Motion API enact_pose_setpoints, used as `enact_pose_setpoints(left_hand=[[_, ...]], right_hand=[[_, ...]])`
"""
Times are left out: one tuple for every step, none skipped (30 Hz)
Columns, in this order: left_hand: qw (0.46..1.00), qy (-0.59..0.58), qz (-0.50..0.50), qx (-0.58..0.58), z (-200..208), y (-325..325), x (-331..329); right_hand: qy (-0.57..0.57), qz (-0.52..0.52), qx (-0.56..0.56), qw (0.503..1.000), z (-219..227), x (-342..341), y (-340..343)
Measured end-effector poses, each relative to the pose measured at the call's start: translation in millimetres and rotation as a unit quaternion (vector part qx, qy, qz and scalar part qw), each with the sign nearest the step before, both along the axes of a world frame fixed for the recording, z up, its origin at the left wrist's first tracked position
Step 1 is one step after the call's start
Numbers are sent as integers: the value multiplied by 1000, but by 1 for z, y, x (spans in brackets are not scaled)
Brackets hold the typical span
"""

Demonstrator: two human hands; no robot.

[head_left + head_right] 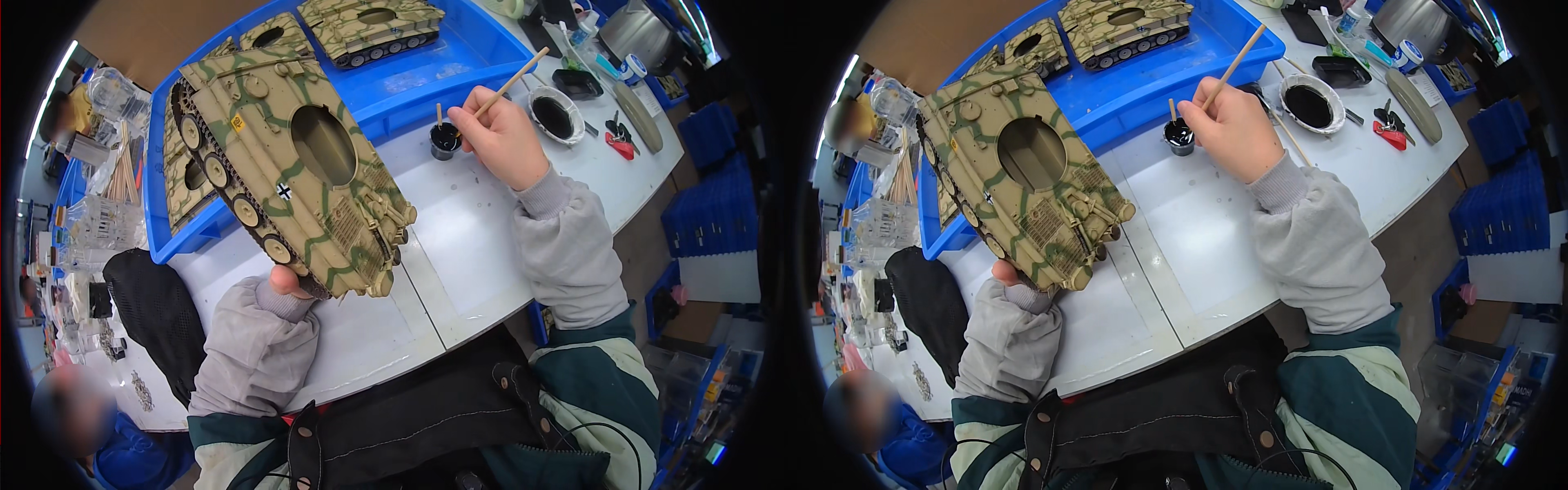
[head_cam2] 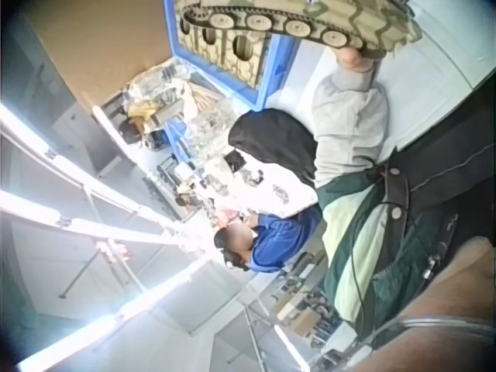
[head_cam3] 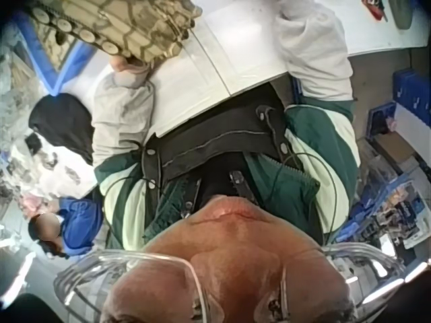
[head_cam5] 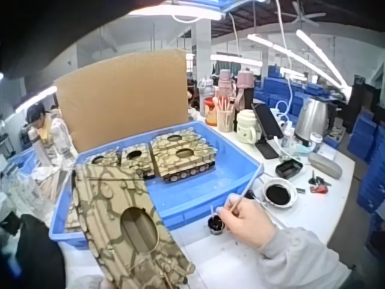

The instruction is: Applying detailed paint or a wash to miniature toy tank models using a paintbrush.

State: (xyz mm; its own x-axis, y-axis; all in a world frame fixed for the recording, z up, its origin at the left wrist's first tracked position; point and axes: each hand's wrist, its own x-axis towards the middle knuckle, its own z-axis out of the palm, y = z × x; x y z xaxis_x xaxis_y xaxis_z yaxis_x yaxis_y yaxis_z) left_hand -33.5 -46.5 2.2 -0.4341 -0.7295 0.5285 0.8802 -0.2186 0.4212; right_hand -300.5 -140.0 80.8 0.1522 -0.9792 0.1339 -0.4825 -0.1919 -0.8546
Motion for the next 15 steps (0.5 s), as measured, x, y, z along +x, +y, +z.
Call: enact_pose_setpoints(left_hand=[[1000, 2, -1, -2, 0, -1, 0], [1000, 5, -3, -3, -1, -2, -1], [1000, 11, -5, -4, -1, -3, -1], [1000, 19, -7, -8, -2, -4, -3], [1000, 26, -6, -12, 0, -5, -3], [999, 34, -7, -16, 2, -4, -3], [999, 44, -10, -23, 4, -4, -4], [998, 59, -18, -27, 5, -8, -7], [996, 74, -24, -32, 7, -9, -10], [994, 96, -27, -32, 10, -12, -13], [995, 96, -24, -34, 10, -10, -14], [996, 91, -13, 5, 10, -8, -14], [995, 87, -2, 45, 9, -7, -12], [998, 20, 38, 52, 8, -7, -7], [998, 18, 39, 52, 8, -6, -4]], right_hand=[[-3, -1, 0, 1000, 0, 0, 0], [-3, 0, 0, 1000, -1, 0, -1], [-24, 0, -10, 1000, -4, -1, -1], [-43, 2, -22, 999, -5, -2, -2], [-45, 7, -24, 999, -2, -2, -1], [-124, 16, -28, 992, 3, 0, 1], [-202, 26, -32, 978, 10, 3, 5], [-248, 29, -8, 968, 24, 5, 16], [-248, 37, -8, 968, 26, 11, 23], [-314, 69, -46, 946, 27, 19, 30], [-379, 98, -83, 917, 29, 26, 38], [-402, 102, -86, 906, 33, 37, 49], [-403, 106, -85, 905, 32, 45, 55], [-422, 139, -90, 892, 32, 50, 61], [-439, 170, -95, 877, 31, 54, 66]])
